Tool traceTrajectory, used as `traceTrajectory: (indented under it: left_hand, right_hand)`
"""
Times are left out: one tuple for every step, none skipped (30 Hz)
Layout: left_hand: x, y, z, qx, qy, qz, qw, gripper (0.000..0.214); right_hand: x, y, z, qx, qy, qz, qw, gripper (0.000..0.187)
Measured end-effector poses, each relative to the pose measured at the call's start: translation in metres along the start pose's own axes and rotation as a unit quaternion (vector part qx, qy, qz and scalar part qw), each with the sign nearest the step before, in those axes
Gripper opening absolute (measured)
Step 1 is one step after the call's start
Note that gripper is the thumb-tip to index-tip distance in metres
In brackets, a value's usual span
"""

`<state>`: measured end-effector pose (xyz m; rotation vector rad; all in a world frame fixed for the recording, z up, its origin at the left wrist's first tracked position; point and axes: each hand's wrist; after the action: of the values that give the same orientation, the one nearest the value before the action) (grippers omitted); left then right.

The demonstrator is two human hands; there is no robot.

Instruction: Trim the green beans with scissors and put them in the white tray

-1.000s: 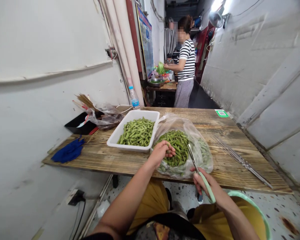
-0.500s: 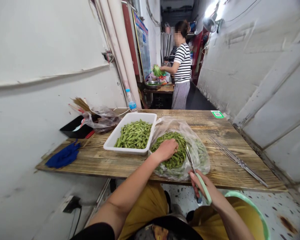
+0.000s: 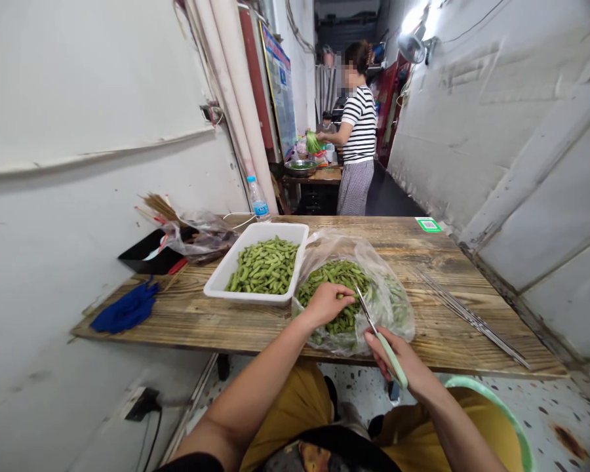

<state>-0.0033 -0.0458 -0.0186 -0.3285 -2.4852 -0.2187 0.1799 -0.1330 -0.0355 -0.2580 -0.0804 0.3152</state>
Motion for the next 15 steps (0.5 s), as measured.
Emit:
traceTrajectory:
  left_hand:
    - [0.0007, 0.0001, 0.0001, 0.002, 0.001, -0.002, 1.0, 0.022]
    - [0.0011, 0.0001, 0.0003, 0.0, 0.001, -0.003, 1.0, 0.022]
    - [0.0014, 0.0, 0.0006, -0.004, -0.002, -0.001, 1.0, 0.022]
    - [0.0013, -0.0002, 0.0009, -0.007, -0.007, 0.003, 1.0, 0.022]
    - [0.0009, -0.0006, 0.0013, -0.008, -0.013, 0.007, 1.0, 0.022]
    - [0.0002, -0.0011, 0.0017, -0.006, -0.022, 0.009, 1.0, 0.021]
    - [-0.0006, -0.0017, 0.002, -0.002, -0.033, 0.007, 0.999, 0.02]
    - [-0.0016, -0.0023, 0.0022, 0.004, -0.048, -0.001, 0.999, 0.019]
    - [-0.0027, -0.003, 0.0022, 0.012, -0.07, -0.011, 0.997, 0.018]
    - [-0.0036, -0.0037, 0.002, 0.026, -0.102, -0.022, 0.994, 0.019]
    - [-0.0042, -0.0043, 0.0015, 0.045, -0.146, -0.029, 0.988, 0.02]
    - [-0.0045, -0.0049, 0.0007, 0.065, -0.2, -0.028, 0.977, 0.022]
    - [-0.0044, -0.0054, -0.0003, 0.085, -0.258, -0.021, 0.962, 0.025]
    - [-0.004, -0.0058, -0.0014, 0.103, -0.313, -0.012, 0.944, 0.028]
    - [-0.0033, -0.0061, -0.0028, 0.115, -0.36, -0.005, 0.926, 0.031]
  right_hand:
    - [0.0004, 0.0008, -0.0002, 0.003, -0.001, 0.002, 1.0, 0.034]
    - [0.0009, 0.0015, -0.0003, 0.005, -0.002, 0.004, 1.0, 0.034]
    - [0.0014, 0.0022, -0.0003, 0.007, -0.002, 0.003, 1.0, 0.033]
    - [0.0021, 0.0029, -0.0002, 0.005, -0.002, 0.001, 1.0, 0.032]
    - [0.0026, 0.0037, -0.0002, 0.002, -0.002, -0.001, 1.0, 0.032]
    - [0.0032, 0.0045, -0.0002, -0.002, -0.003, -0.006, 1.0, 0.032]
    - [0.0035, 0.0054, -0.0005, -0.006, -0.004, -0.012, 1.0, 0.032]
    - [0.0037, 0.0062, -0.0009, -0.01, -0.004, -0.019, 1.0, 0.032]
    - [0.0036, 0.0068, -0.0014, -0.015, -0.004, -0.027, 1.0, 0.033]
    - [0.0034, 0.0071, -0.0018, -0.019, -0.002, -0.034, 0.999, 0.034]
    - [0.003, 0.0069, -0.0019, -0.021, 0.001, -0.04, 0.999, 0.036]
    - [0.0024, 0.006, -0.0016, -0.022, 0.009, -0.042, 0.999, 0.037]
    - [0.0018, 0.0044, -0.0007, -0.019, 0.022, -0.04, 0.999, 0.039]
    - [0.001, 0.0021, 0.0009, -0.015, 0.038, -0.034, 0.999, 0.041]
    - [0.0001, -0.0008, 0.0031, -0.01, 0.057, -0.026, 0.998, 0.042]
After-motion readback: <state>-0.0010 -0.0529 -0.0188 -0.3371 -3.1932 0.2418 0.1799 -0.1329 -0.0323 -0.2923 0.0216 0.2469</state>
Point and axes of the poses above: each hand's wrist, its own y-axis towards the middle knuckle, its own x-axis out of the back of the hand, z = x × y, and after that the axes turned 7 degrees about y, right-handed
